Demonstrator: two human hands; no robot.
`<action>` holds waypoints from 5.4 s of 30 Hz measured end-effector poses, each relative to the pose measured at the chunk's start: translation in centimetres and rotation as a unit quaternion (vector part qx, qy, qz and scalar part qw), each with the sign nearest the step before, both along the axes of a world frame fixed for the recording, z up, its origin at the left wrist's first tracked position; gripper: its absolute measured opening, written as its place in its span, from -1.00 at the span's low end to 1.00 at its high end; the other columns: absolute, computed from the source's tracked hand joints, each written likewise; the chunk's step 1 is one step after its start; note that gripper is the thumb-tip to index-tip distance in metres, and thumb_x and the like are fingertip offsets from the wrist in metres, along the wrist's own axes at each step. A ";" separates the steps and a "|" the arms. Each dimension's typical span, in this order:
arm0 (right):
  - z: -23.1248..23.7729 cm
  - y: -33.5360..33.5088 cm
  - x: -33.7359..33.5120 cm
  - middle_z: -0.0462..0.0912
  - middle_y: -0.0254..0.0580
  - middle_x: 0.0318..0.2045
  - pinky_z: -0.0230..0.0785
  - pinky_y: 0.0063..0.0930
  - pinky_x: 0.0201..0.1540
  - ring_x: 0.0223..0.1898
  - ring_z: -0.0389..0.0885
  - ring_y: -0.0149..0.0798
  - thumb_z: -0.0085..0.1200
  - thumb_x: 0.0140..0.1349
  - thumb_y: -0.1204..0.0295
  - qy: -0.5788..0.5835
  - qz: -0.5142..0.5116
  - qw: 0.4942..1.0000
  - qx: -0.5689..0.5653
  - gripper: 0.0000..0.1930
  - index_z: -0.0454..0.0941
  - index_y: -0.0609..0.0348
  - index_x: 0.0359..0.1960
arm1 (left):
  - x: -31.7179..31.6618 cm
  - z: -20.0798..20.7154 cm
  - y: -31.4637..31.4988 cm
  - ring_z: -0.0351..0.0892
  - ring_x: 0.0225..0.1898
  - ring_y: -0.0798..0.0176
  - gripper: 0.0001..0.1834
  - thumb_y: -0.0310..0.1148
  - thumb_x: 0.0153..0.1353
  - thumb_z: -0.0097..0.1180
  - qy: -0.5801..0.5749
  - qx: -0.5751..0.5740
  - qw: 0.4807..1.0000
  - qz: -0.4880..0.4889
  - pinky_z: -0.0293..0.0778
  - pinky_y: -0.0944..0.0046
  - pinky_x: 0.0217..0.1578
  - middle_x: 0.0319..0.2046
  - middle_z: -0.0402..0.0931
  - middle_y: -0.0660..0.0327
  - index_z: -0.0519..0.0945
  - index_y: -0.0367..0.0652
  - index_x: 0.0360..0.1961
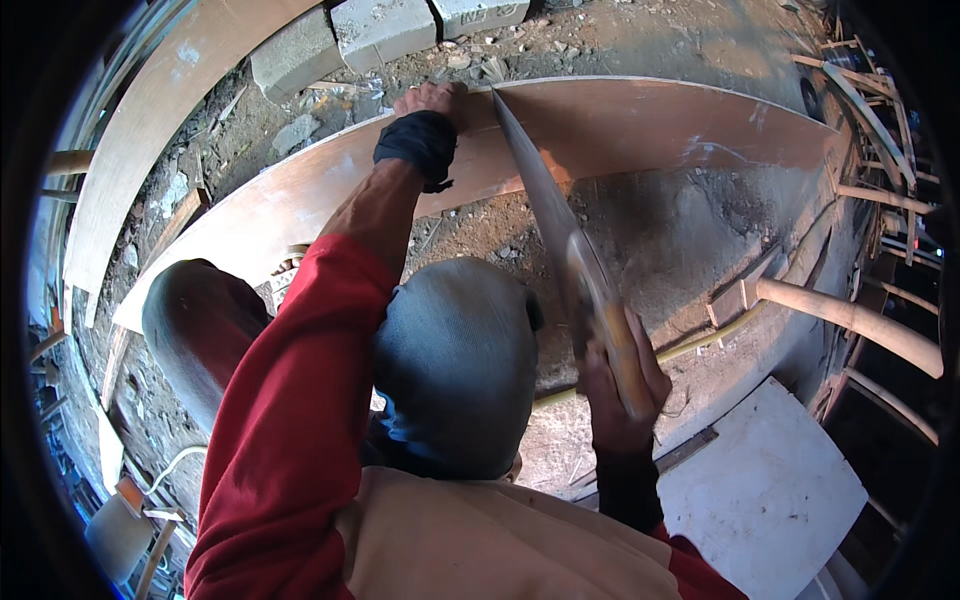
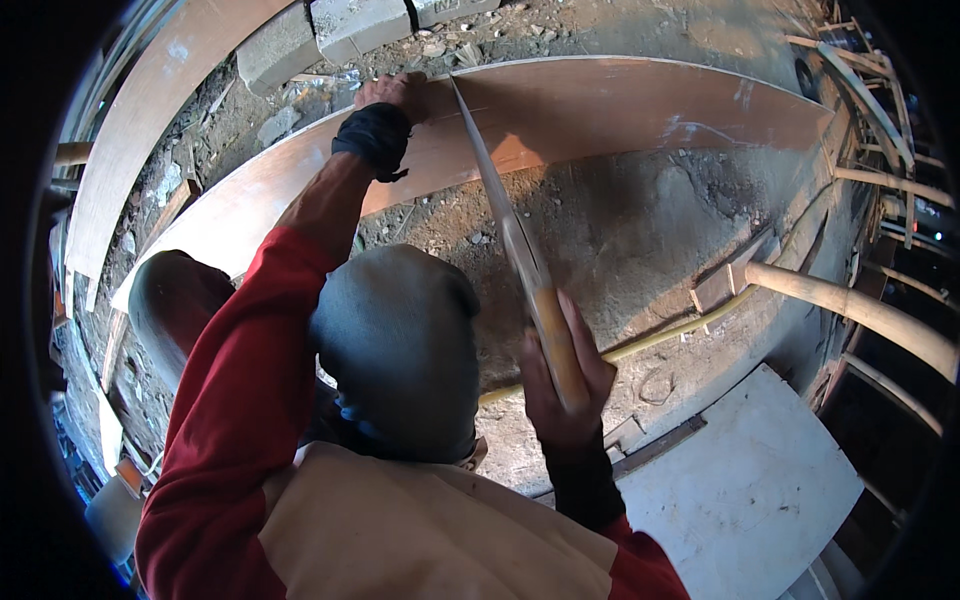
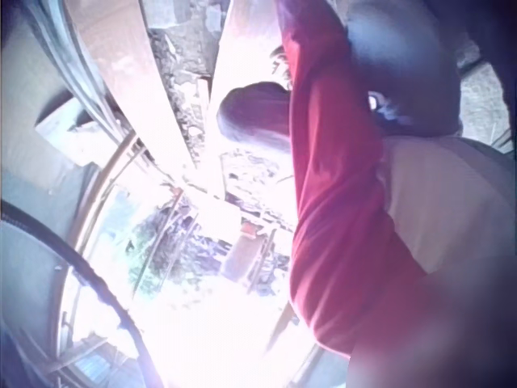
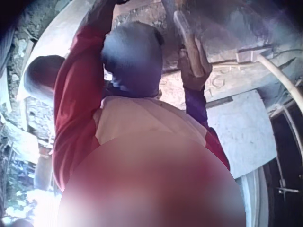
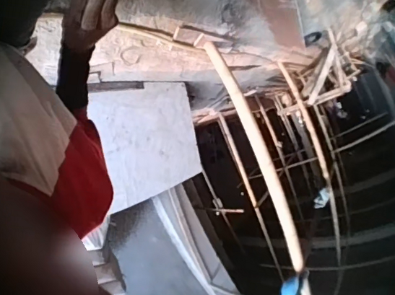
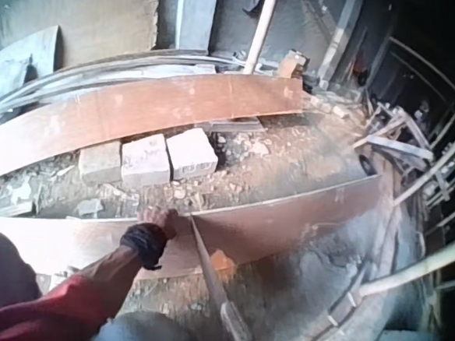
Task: The person measures a wooden board with a tape measure, marks it with a pencil, and then uses a hand saw to cut the board along the marked line.
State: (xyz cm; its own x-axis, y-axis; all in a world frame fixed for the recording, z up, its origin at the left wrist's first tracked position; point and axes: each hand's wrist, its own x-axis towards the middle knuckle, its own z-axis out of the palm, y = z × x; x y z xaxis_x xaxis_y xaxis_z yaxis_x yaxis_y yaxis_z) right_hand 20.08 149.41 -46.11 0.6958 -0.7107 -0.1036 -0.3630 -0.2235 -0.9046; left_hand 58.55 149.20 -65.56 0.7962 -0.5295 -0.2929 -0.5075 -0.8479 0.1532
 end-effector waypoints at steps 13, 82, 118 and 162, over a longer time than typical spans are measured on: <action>1.8 2.2 -3.0 0.74 0.12 -0.19 0.64 -0.36 -0.20 -0.29 0.76 -0.25 0.14 0.31 0.53 0.066 0.000 0.997 -0.032 -0.48 0.42 0.52 0.28 | 0.9 1.6 0.1 0.54 0.25 -0.03 -0.32 0.14 -0.02 0.45 0.039 -0.013 0.999 -0.022 0.40 -0.08 0.25 0.15 0.61 0.21 0.61 0.33 0.18; -8.4 -3.5 7.0 0.70 0.10 -0.07 0.57 -0.08 0.07 -0.02 0.68 0.18 0.05 0.36 0.41 0.152 0.137 0.941 -0.271 -0.70 0.65 0.28 0.03 | 12.7 17.7 5.1 0.76 -0.29 0.00 -0.81 -0.28 0.34 0.04 -0.139 -0.108 0.931 -0.321 0.62 -0.02 -0.33 -0.29 0.72 0.15 0.66 0.00 -0.14; -26.0 -10.0 65.1 0.77 0.06 -0.17 0.61 -0.02 -0.01 -0.09 0.75 0.13 0.05 0.25 0.25 0.231 0.689 0.501 -0.471 -0.68 0.69 0.12 -0.09 | 7.1 20.4 15.6 0.70 -0.34 0.17 -0.81 -0.22 0.23 0.15 -0.064 -0.181 0.940 -0.280 0.62 0.18 -0.34 -0.43 0.59 0.18 0.62 -0.09 -0.27; -19.3 -2.0 0.5 0.49 0.30 0.22 0.39 0.07 0.23 0.16 0.57 0.24 0.06 0.39 0.17 -0.019 0.022 0.964 -0.264 -0.28 0.15 0.30 0.47 | 13.1 16.7 3.1 0.65 0.10 -0.04 -0.45 0.17 0.05 0.40 -0.041 -0.010 0.995 -0.086 0.55 -0.07 0.06 -0.02 0.71 0.16 0.67 0.19 0.03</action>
State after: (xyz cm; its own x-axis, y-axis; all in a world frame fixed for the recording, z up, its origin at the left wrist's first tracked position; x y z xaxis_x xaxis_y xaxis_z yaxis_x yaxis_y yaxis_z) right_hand 20.54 147.43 -65.43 0.7229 -0.6269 0.2905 -0.3119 -0.6713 -0.6723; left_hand 71.62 152.30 -48.91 0.7136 -0.6653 -0.2196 -0.6566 -0.7444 0.1215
